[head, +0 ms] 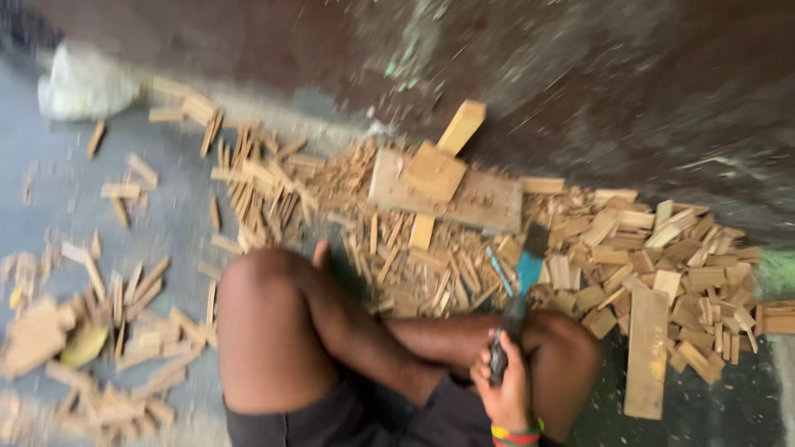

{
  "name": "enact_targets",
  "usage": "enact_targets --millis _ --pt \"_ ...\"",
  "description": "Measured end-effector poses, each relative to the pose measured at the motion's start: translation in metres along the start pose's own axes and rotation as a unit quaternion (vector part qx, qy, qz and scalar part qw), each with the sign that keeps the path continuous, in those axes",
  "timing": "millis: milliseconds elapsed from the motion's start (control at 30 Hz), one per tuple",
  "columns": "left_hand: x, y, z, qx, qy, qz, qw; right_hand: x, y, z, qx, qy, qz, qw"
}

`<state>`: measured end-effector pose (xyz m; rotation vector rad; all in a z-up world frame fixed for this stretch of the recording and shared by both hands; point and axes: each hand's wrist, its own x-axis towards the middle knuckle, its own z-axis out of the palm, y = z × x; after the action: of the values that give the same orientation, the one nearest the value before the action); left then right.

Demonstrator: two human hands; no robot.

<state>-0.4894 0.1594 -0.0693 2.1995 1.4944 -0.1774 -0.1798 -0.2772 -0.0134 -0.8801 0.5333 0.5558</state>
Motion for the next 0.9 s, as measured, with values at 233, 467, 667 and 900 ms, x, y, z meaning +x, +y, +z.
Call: enact_targets --millis 233,467,667,900 --pt "-0.017 -0.029 -0.025 0.097 -0.050 0.001 0.994 -0.014 0.010 0.006 -0.084 0.042 -0.052 0.994" --pt "-0.006 -0.010 -0.017 0.150 -0.095 0.010 0.984 -0.006 0.001 0.022 -0.093 0.050 -0.038 0.994" --pt "0.002 -0.005 -0.070 0.281 -0.120 0.064 0.950 -0.010 0.008 0.019 -0.099 0.058 -0.044 0.992" --pt "0.020 0.202 -0.141 -0.155 0.135 0.348 0.915 -0.018 0.004 0.030 -0.095 0.057 -0.056 0.992"
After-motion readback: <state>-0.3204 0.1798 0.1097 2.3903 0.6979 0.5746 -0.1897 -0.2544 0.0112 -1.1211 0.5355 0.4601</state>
